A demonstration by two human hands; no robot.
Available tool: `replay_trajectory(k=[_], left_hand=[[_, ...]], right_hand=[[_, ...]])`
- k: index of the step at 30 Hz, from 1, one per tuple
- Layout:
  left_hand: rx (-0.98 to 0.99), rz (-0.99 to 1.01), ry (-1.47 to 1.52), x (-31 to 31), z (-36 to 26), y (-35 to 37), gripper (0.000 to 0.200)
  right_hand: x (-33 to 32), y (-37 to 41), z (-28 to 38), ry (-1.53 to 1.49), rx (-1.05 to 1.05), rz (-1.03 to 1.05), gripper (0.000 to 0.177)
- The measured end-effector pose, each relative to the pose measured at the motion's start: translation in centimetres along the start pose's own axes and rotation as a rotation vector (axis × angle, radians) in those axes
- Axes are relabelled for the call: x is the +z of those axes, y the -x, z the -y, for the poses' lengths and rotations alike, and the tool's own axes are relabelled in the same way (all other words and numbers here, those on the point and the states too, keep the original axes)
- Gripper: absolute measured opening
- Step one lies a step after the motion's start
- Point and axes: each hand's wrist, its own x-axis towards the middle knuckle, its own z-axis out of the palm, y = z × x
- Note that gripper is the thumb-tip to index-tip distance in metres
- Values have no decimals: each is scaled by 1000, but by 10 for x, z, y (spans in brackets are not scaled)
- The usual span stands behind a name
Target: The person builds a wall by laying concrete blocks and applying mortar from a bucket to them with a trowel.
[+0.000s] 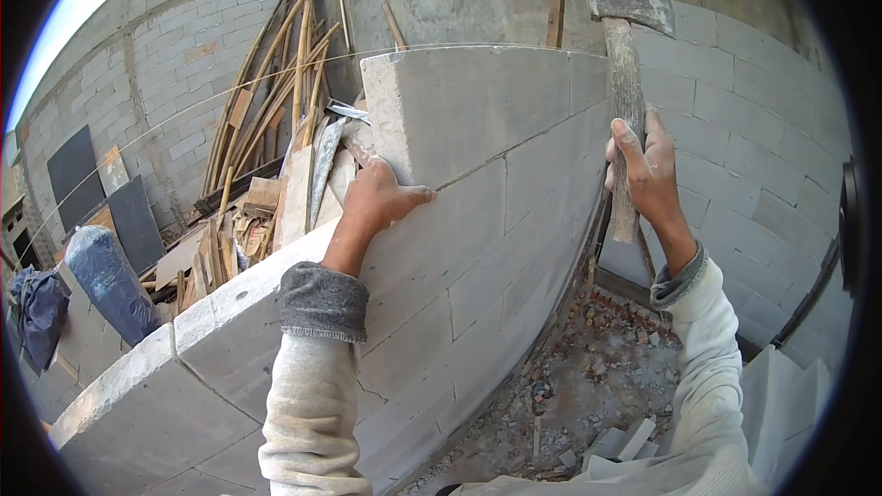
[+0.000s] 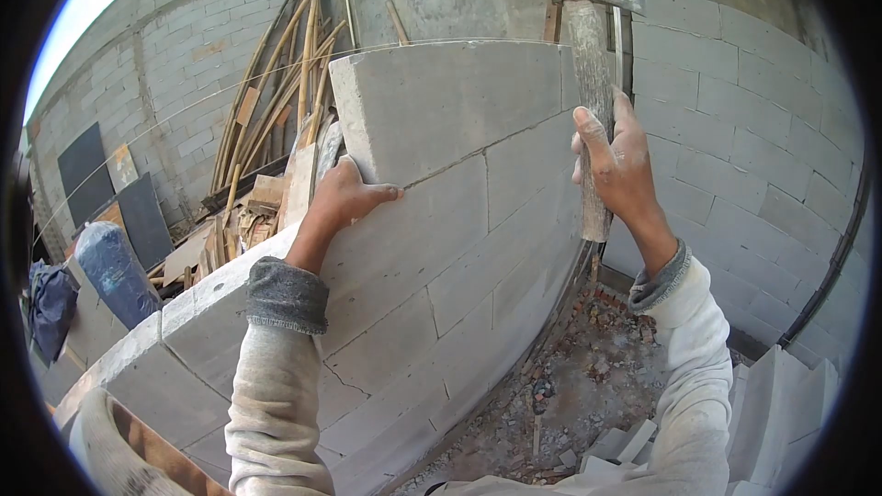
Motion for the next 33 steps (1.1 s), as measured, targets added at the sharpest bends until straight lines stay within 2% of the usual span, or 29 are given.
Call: replay_trajectory(k=[1,2,5,6,8,11,15,17,20,24,30,33], left_hand=[[-10,12,0,-1,0,1,67],[-19,24,2,-1,-1,3,65],[73,-259,-138,11,-7,27,52],[117,-309,-153,12,-9,36,41],[86,-294,-133,14,-7,41,34],[120,-305,-175,22,-3,42,24],[241,-328,-252,27,3,42,16],[232,-308,-248,25,4,40,15],[210,-273,-207,27,7,37,15],[213,-299,-174,28,4,36,15],[253,-338,-237,30,2,36,16],[237,-333,-212,28,2,36,15]], right_hand=[[3,13,11,22,-11,-1,61],[6,22,19,123,-125,11,60],[25,33,35,459,-493,51,60],[32,31,39,602,-629,72,62],[48,33,60,890,-738,177,68],[85,36,93,1186,-688,377,69],[120,34,98,1154,-927,343,73],[130,33,96,1099,-1020,302,73],[124,30,100,1261,-816,360,74],[121,27,112,1341,-669,455,74],[122,34,112,1180,-1032,361,66],[118,29,125,1431,-631,469,65]])
